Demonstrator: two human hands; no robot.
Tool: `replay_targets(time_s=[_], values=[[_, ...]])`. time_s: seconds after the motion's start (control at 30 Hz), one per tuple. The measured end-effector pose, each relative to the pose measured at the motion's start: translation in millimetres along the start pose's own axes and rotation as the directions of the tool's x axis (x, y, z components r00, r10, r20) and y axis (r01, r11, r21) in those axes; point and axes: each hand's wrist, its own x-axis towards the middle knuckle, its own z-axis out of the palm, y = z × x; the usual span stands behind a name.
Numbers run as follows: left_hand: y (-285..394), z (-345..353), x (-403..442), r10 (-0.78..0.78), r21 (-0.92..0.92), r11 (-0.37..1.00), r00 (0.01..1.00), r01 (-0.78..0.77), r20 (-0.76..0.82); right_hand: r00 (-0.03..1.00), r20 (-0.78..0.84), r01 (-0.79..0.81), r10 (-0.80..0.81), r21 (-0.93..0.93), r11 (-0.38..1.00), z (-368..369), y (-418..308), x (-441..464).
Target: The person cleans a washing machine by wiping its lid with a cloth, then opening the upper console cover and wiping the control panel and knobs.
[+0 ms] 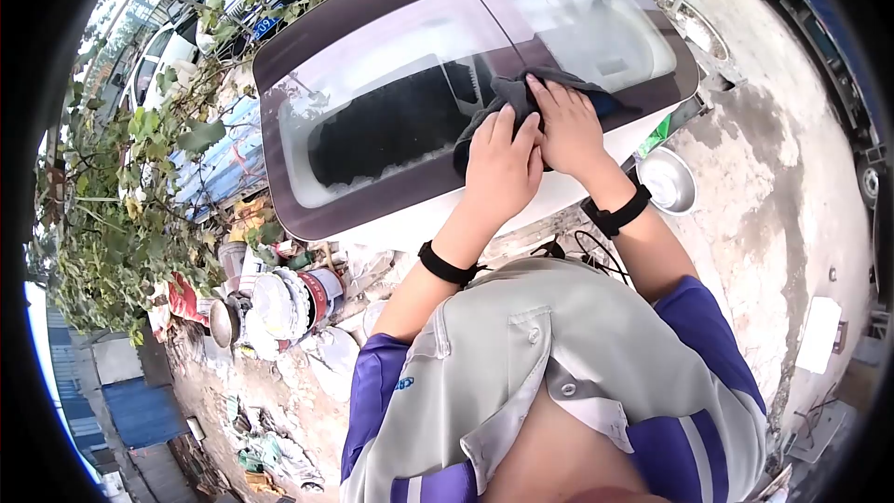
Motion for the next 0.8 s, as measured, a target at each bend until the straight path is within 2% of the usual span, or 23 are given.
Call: replay_targets(time_s=[0.03,0.07,0.13,0.3,0.4,0.5,0.6,0.7,0.73,0.8], values=[[3,9,5,0.078,-0.055,0.996,0.995,-0.075,0.054,0.998,-0.046,-0.056,0.053,-0.067,0.996,-6,22,-3],[6,20,8,0.135,-0.043,0.99,0.989,-0.133,0.055,0.99,0.0,-0.141,0.142,-0.083,0.986,-17,40,-6],[13,37,15,0.229,0.023,0.973,0.972,-0.231,0.054,0.988,0.003,-0.154,0.155,-0.112,0.982,-22,65,-16],[11,18,-5,0.066,-0.126,0.99,0.998,-0.068,-0.022,1.0,-0.011,-0.028,0.027,-0.163,0.986,-17,37,-17],[-15,-21,-30,-0.031,-0.183,0.983,0.991,0.006,-0.133,0.993,0.004,0.118,-0.118,-0.046,0.992,-12,-25,-10],[-39,-57,-66,-0.211,-0.041,0.977,0.949,0.207,-0.234,0.965,0.088,0.235,-0.249,0.144,0.961,8,-84,0],[-48,-76,-92,-0.385,0.072,0.895,0.847,0.439,-0.367,0.912,0.163,0.322,-0.376,0.283,0.903,26,-125,12],[-38,-66,-92,-0.425,0.193,0.829,0.816,0.525,-0.393,0.904,0.115,0.36,-0.413,0.318,0.877,34,-124,14],[-36,-57,-91,-0.375,0.284,0.822,0.844,0.494,-0.382,0.905,0.104,0.354,-0.411,0.349,0.868,33,-117,14],[-23,-44,-81,-0.413,0.232,0.837,0.85,0.496,-0.327,0.902,0.091,0.353,-0.421,0.404,0.844,26,-90,11]])
